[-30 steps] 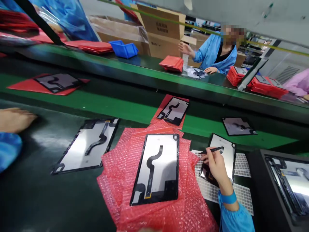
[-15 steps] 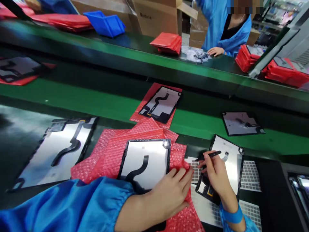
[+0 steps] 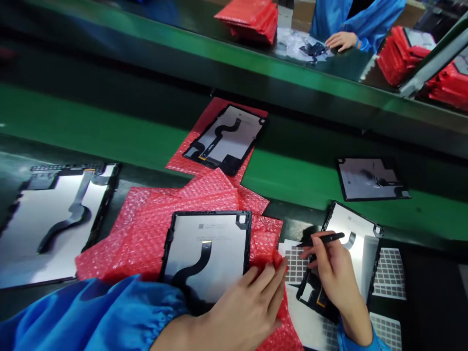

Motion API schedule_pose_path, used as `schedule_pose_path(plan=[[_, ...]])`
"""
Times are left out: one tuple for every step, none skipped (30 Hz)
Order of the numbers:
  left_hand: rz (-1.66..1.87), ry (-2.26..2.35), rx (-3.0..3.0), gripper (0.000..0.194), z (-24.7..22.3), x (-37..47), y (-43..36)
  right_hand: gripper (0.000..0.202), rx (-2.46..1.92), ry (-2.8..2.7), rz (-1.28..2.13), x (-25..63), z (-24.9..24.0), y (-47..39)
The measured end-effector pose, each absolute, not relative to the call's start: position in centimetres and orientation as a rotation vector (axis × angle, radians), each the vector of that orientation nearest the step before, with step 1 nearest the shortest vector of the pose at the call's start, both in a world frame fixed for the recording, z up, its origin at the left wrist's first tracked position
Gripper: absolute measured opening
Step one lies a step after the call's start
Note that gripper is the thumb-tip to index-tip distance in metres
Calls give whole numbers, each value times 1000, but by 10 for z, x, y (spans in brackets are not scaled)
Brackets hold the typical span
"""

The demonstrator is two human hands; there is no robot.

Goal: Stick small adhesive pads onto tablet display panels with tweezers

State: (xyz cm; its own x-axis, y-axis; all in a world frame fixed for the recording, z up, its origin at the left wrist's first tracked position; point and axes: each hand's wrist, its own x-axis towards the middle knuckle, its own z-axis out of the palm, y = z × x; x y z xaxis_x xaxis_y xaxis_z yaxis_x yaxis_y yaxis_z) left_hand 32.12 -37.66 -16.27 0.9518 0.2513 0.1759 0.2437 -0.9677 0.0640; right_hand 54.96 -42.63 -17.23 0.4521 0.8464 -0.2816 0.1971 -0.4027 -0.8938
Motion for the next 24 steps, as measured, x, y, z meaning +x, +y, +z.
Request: schedule_pose_path(plan=[[288, 386, 3064, 43, -162, 321, -376, 52, -1863, -886, 972, 549, -171, -426], [288, 384, 3068, 43, -162, 321, -376, 52, -1867, -888, 972, 549, -171, -426], [287, 383, 3072, 44, -162, 321, -376, 51, -1868, -888, 973, 549, -171, -425], [287, 380, 3074, 44, -162, 321, -376, 50, -1865, -882, 972, 550, -172, -425], [285, 375, 3077, 44, -163, 321, -376, 50, -1853, -864, 973, 550, -173, -425], [278, 369, 3079, 44, -163, 322, -376, 49, -1833, -832, 976, 552, -174, -424], [269, 365, 3081, 44, -162, 322, -375, 49, -1803, -789, 982, 553, -175, -424], [249, 359, 3085, 45, -161, 323, -375, 49, -1766, -737, 989, 555, -175, -423], [225, 356, 3092, 45, -160, 323, -374, 49, -1726, -687, 993, 556, -175, -423], [202, 349, 3105, 44, -157, 323, -374, 48, -1689, -646, 990, 557, -173, -423], [194, 334, 3119, 44, -155, 321, -373, 45, -1655, -624, 980, 556, -171, -422], [213, 303, 3128, 43, -151, 319, -373, 42, -1625, -622, 963, 554, -167, -421], [267, 261, 3128, 41, -147, 314, -374, 39, -1595, -633, 942, 550, -163, -420], [345, 217, 3115, 38, -144, 309, -375, 35, -1571, -653, 924, 543, -159, -419], [426, 178, 3089, 34, -140, 301, -376, 32, -1551, -678, 918, 535, -155, -417], [485, 146, 3051, 29, -137, 294, -378, 30, -1539, -701, 925, 526, -152, -416], [512, 139, 3011, 24, -135, 285, -380, 28, -1529, -721, 942, 515, -151, -415], [492, 159, 2980, 20, -134, 277, -381, 26, -1521, -733, 964, 504, -151, -414], [446, 213, 2956, 17, -133, 269, -382, 25, -1514, -739, 987, 495, -153, -414], [390, 296, 2938, 22, -134, 262, -383, 23, -1507, -743, 1012, 486, -156, -413], [332, 399, 2924, 33, -134, 256, -383, 22, -1500, -746, 1034, 479, -160, -413], [276, 502, 2911, 45, -136, 252, -382, 21, -1498, -752, 1054, 474, -164, -412], [226, 586, 2900, 56, -137, 249, -380, 21, -1499, -762, 1075, 471, -169, -412], [188, 635, 2890, 62, -138, 248, -379, 21, -1504, -773, 1095, 470, -173, -412]])
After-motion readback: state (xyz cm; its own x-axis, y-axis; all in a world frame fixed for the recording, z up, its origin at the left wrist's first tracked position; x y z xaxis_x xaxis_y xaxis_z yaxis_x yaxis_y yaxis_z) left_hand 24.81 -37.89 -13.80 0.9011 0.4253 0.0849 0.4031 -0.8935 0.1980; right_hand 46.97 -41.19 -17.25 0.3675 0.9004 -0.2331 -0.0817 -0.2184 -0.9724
